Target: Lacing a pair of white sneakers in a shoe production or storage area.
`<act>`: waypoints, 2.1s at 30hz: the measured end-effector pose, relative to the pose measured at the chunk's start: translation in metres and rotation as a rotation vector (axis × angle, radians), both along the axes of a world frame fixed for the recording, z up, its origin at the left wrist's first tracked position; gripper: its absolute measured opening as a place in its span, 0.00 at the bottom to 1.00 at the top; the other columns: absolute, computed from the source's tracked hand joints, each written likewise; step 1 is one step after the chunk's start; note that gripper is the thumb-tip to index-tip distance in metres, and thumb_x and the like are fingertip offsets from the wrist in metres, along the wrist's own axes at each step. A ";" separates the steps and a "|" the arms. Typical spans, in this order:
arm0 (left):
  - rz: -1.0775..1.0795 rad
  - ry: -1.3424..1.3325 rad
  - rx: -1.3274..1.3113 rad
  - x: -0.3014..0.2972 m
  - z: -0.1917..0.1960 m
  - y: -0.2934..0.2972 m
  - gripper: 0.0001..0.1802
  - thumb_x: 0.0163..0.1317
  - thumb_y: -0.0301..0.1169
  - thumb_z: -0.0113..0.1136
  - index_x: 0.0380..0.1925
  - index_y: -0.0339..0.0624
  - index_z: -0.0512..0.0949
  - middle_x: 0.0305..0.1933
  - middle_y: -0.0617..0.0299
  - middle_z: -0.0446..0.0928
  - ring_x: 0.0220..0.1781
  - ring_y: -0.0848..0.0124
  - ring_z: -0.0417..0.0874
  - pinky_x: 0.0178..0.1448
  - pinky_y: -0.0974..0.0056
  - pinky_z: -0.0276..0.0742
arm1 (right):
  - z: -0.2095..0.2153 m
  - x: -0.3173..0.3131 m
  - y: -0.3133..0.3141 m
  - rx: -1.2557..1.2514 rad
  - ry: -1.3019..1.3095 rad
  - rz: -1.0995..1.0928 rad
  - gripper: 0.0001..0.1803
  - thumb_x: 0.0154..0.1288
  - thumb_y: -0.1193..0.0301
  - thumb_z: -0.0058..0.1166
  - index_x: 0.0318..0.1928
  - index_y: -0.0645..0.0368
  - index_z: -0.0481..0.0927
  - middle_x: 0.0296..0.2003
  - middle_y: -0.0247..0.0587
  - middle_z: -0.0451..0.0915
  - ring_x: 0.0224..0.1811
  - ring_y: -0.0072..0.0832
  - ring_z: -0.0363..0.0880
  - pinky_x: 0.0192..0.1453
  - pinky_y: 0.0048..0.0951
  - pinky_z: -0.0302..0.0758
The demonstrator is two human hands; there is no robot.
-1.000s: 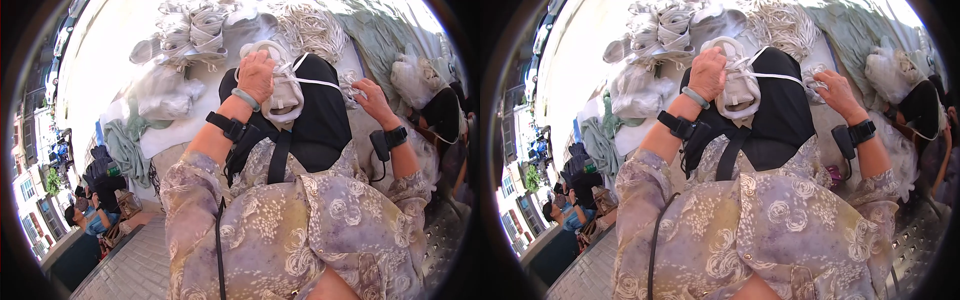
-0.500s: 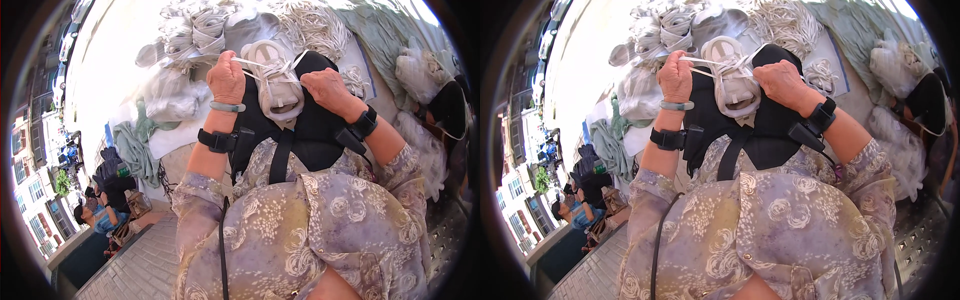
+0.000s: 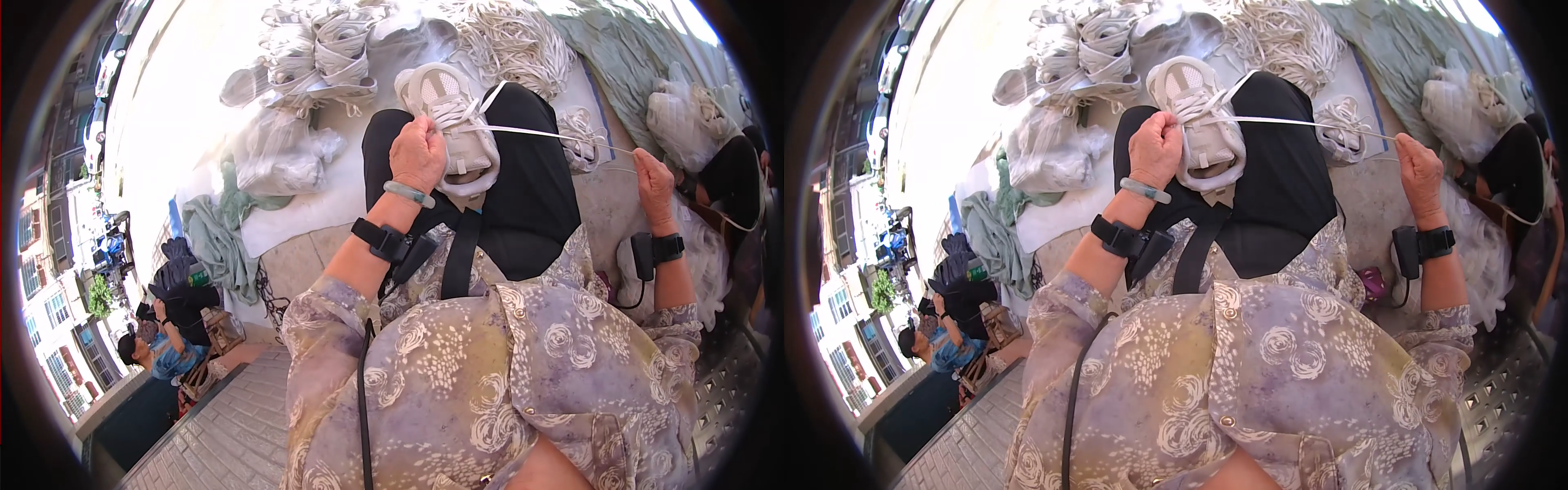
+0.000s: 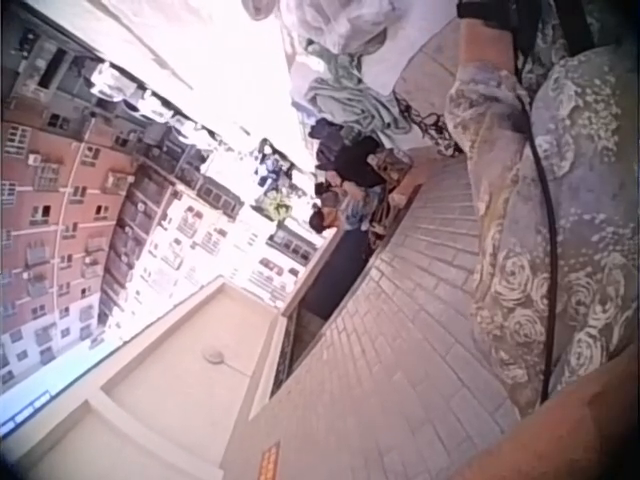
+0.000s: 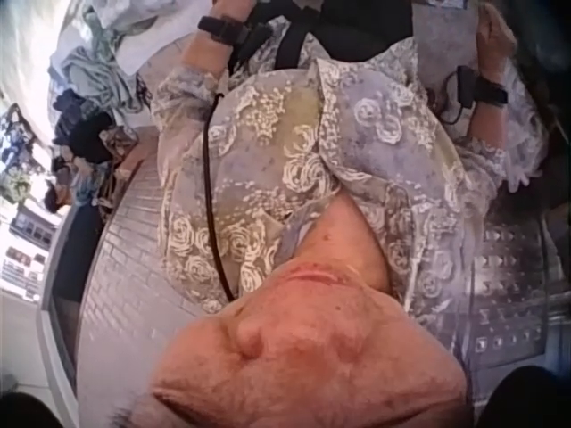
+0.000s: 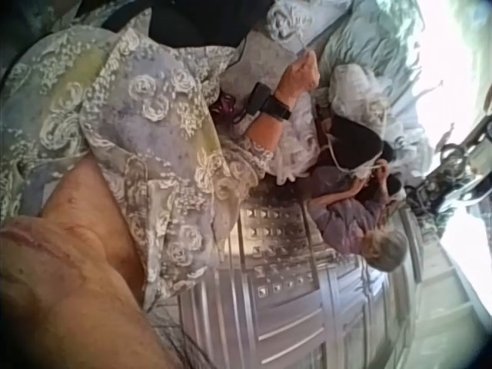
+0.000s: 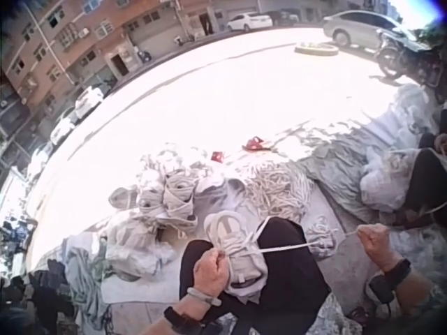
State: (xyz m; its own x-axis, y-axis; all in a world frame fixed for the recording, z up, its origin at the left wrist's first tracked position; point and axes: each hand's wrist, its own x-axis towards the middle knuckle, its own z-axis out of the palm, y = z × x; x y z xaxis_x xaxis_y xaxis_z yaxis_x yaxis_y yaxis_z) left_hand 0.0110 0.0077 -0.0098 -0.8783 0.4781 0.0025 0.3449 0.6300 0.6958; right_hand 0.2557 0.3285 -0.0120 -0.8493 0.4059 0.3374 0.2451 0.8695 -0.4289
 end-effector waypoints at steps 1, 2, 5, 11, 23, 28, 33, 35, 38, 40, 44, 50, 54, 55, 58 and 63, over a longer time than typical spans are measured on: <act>-0.024 -0.004 -0.011 0.001 0.003 0.000 0.10 0.50 0.29 0.54 0.32 0.38 0.75 0.30 0.51 0.76 0.33 0.55 0.78 0.40 0.58 0.74 | -0.001 0.001 -0.002 -0.090 -0.033 -0.031 0.07 0.58 0.72 0.54 0.34 0.61 0.80 0.29 0.43 0.80 0.33 0.40 0.78 0.37 0.33 0.72; -0.026 -0.005 -0.009 0.002 0.007 0.000 0.10 0.50 0.29 0.54 0.32 0.38 0.75 0.30 0.51 0.76 0.33 0.55 0.78 0.40 0.58 0.74 | -0.004 0.000 -0.005 -0.088 -0.035 -0.033 0.07 0.58 0.72 0.54 0.34 0.61 0.80 0.29 0.43 0.80 0.33 0.40 0.78 0.37 0.33 0.72; -0.028 -0.035 -0.044 0.003 0.013 -0.003 0.14 0.48 0.32 0.58 0.34 0.37 0.74 0.31 0.53 0.76 0.33 0.58 0.78 0.40 0.58 0.74 | 0.001 -0.021 -0.026 -0.285 -0.300 0.127 0.09 0.56 0.71 0.54 0.36 0.62 0.79 0.32 0.45 0.80 0.37 0.42 0.78 0.41 0.33 0.72; 0.007 0.019 -0.079 0.004 0.011 -0.009 0.17 0.45 0.38 0.61 0.31 0.38 0.71 0.23 0.59 0.71 0.26 0.65 0.76 0.34 0.62 0.71 | 0.034 -0.101 -0.084 -0.367 -0.062 0.435 0.19 0.49 0.66 0.55 0.42 0.63 0.75 0.39 0.46 0.78 0.43 0.42 0.75 0.49 0.34 0.70; -0.155 0.193 -0.224 0.001 0.008 -0.023 0.12 0.49 0.35 0.55 0.26 0.38 0.70 0.25 0.52 0.74 0.30 0.55 0.77 0.35 0.56 0.72 | 0.018 -0.159 -0.156 -0.023 -0.359 0.402 0.18 0.51 0.56 0.52 0.30 0.59 0.71 0.19 0.44 0.77 0.25 0.39 0.77 0.36 0.35 0.61; -0.264 0.455 -0.340 -0.017 0.011 -0.035 0.06 0.49 0.31 0.52 0.19 0.42 0.72 0.23 0.56 0.74 0.29 0.56 0.76 0.34 0.55 0.72 | 0.012 -0.163 -0.153 -0.053 -0.291 0.402 0.12 0.50 0.62 0.51 0.22 0.58 0.73 0.16 0.46 0.75 0.22 0.42 0.76 0.32 0.38 0.66; -0.302 0.468 -0.316 -0.004 0.008 -0.021 0.07 0.47 0.33 0.54 0.21 0.43 0.74 0.25 0.57 0.75 0.30 0.58 0.76 0.36 0.55 0.71 | 0.017 -0.162 -0.149 -0.189 -0.387 0.396 0.15 0.48 0.60 0.52 0.24 0.60 0.73 0.18 0.48 0.75 0.26 0.45 0.78 0.33 0.42 0.72; -0.267 0.407 -0.306 -0.003 0.012 -0.015 0.08 0.47 0.33 0.55 0.25 0.41 0.76 0.26 0.56 0.76 0.32 0.57 0.77 0.38 0.56 0.72 | 0.024 -0.162 -0.147 -0.230 -0.374 0.378 0.16 0.48 0.60 0.53 0.28 0.62 0.72 0.20 0.49 0.76 0.28 0.46 0.78 0.34 0.42 0.72; -0.205 0.440 -0.066 -0.005 0.013 -0.001 0.07 0.48 0.30 0.56 0.27 0.40 0.77 0.28 0.56 0.77 0.34 0.57 0.78 0.39 0.58 0.73 | 0.027 -0.166 -0.150 -0.288 -0.345 0.373 0.20 0.47 0.60 0.56 0.34 0.63 0.70 0.26 0.51 0.77 0.33 0.47 0.78 0.37 0.43 0.72; -0.237 0.401 -0.019 -0.006 0.011 0.014 0.07 0.49 0.30 0.55 0.27 0.40 0.78 0.29 0.56 0.78 0.35 0.57 0.78 0.40 0.58 0.73 | 0.025 -0.169 -0.152 -0.316 -0.309 0.390 0.23 0.47 0.62 0.58 0.39 0.64 0.67 0.32 0.54 0.78 0.38 0.49 0.77 0.40 0.44 0.72; -0.223 0.220 -0.112 -0.008 0.011 0.035 0.07 0.50 0.32 0.56 0.28 0.42 0.79 0.31 0.55 0.78 0.35 0.57 0.79 0.40 0.58 0.73 | 0.020 -0.175 -0.149 -0.374 -0.360 0.413 0.20 0.49 0.65 0.55 0.38 0.64 0.68 0.31 0.55 0.77 0.38 0.50 0.76 0.41 0.45 0.71; -0.231 0.105 -0.263 -0.007 0.010 0.037 0.08 0.49 0.35 0.57 0.27 0.45 0.80 0.30 0.55 0.78 0.34 0.56 0.79 0.39 0.57 0.73 | -0.002 -0.175 -0.146 -0.435 -0.281 0.416 0.12 0.50 0.71 0.46 0.35 0.64 0.71 0.31 0.56 0.77 0.39 0.51 0.76 0.43 0.46 0.71; -0.216 0.153 -0.324 -0.002 0.011 0.042 0.09 0.49 0.36 0.57 0.24 0.43 0.79 0.29 0.54 0.77 0.33 0.55 0.78 0.38 0.57 0.73 | -0.011 -0.176 -0.141 -0.522 -0.259 0.449 0.12 0.50 0.72 0.46 0.37 0.61 0.74 0.32 0.55 0.78 0.40 0.49 0.75 0.45 0.44 0.71; -0.221 0.152 -0.327 -0.002 0.009 0.044 0.09 0.49 0.36 0.57 0.24 0.43 0.79 0.29 0.54 0.77 0.33 0.55 0.78 0.38 0.57 0.73 | -0.011 -0.176 -0.140 -0.556 -0.229 0.457 0.14 0.50 0.72 0.46 0.39 0.61 0.74 0.32 0.54 0.78 0.41 0.49 0.75 0.45 0.43 0.71; -0.235 0.227 -0.323 0.000 0.005 0.048 0.09 0.50 0.35 0.56 0.23 0.42 0.77 0.29 0.53 0.77 0.32 0.55 0.78 0.37 0.55 0.73 | -0.009 -0.175 -0.132 -0.727 -0.280 0.477 0.16 0.50 0.73 0.46 0.42 0.60 0.75 0.33 0.53 0.78 0.42 0.48 0.75 0.46 0.42 0.71; -0.263 0.254 -0.439 0.003 0.018 0.054 0.06 0.51 0.30 0.51 0.25 0.38 0.74 0.30 0.50 0.76 0.32 0.51 0.79 0.36 0.52 0.74 | -0.004 -0.173 -0.134 -0.734 -0.289 0.439 0.18 0.49 0.70 0.49 0.43 0.62 0.73 0.30 0.50 0.78 0.39 0.45 0.76 0.42 0.40 0.71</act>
